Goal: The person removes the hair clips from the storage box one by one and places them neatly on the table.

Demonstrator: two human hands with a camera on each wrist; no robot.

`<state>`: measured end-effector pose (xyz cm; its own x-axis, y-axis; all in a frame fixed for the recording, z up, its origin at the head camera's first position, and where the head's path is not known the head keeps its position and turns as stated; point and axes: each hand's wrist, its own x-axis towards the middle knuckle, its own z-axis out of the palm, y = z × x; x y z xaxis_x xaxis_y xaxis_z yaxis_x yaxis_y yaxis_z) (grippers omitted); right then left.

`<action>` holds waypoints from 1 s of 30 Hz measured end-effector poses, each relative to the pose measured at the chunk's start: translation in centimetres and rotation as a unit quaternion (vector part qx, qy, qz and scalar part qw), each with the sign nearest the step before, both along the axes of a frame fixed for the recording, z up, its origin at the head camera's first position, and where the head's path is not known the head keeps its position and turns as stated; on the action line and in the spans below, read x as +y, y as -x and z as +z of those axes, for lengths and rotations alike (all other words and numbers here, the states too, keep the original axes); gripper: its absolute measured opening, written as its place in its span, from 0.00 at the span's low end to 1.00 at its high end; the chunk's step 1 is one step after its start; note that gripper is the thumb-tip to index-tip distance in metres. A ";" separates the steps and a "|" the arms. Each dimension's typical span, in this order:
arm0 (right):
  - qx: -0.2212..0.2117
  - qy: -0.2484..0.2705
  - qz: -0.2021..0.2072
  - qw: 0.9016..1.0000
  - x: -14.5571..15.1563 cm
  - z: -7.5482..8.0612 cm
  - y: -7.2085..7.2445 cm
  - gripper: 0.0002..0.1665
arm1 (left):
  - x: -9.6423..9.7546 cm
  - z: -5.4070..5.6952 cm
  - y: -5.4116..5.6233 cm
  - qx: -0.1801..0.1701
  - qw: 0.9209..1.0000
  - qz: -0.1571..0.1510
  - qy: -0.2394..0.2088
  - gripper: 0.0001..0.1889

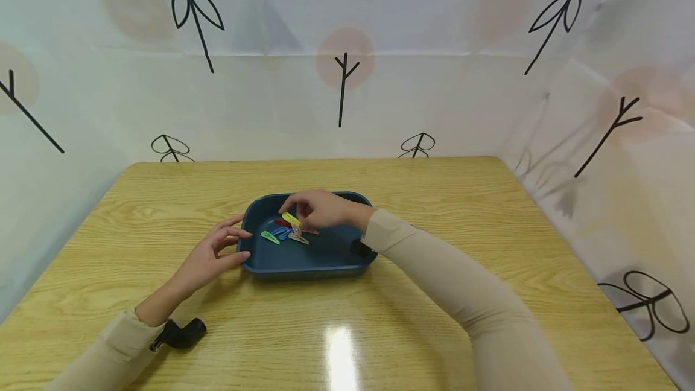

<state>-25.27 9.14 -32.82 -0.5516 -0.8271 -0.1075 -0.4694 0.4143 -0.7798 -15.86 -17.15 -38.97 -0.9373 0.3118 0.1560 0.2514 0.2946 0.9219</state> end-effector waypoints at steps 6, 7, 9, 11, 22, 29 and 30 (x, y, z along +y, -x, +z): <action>-0.005 0.036 -0.025 0.999 0.6 1.1 -0.8 0.23 | -0.1 0.0 0.0 -0.002 1.000 0.004 0.003 0.17; 0.003 0.040 -0.029 0.999 0.7 1.3 -1.0 0.23 | -0.1 0.0 0.0 -0.002 1.000 0.005 0.004 0.17; 0.021 0.045 -0.035 0.998 1.0 1.6 -1.2 0.23 | -0.1 -0.1 0.0 -0.002 1.000 0.006 0.006 0.17; 0.040 0.051 -0.041 0.997 1.3 1.7 -1.4 0.22 | -0.1 -0.1 0.0 -0.001 1.000 0.007 0.006 0.18; 0.075 0.094 -0.112 0.986 3.1 1.8 -2.1 0.22 | 0.0 -0.1 0.0 0.006 1.000 0.007 0.007 0.18; 0.083 0.104 -0.167 0.977 4.6 1.7 -2.0 0.22 | 0.1 -0.1 0.0 -0.001 1.000 0.011 0.003 0.18; 0.081 0.104 -0.176 0.976 4.8 1.8 -2.0 0.22 | 0.0 -0.1 0.0 -0.001 1.000 0.011 0.003 0.18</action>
<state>-23.25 13.97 -31.01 -0.8013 -0.5780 0.1547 -0.4501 0.4120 -0.7922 -15.89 -17.11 -39.08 -0.9444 0.2912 0.1525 0.2430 0.3060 0.9205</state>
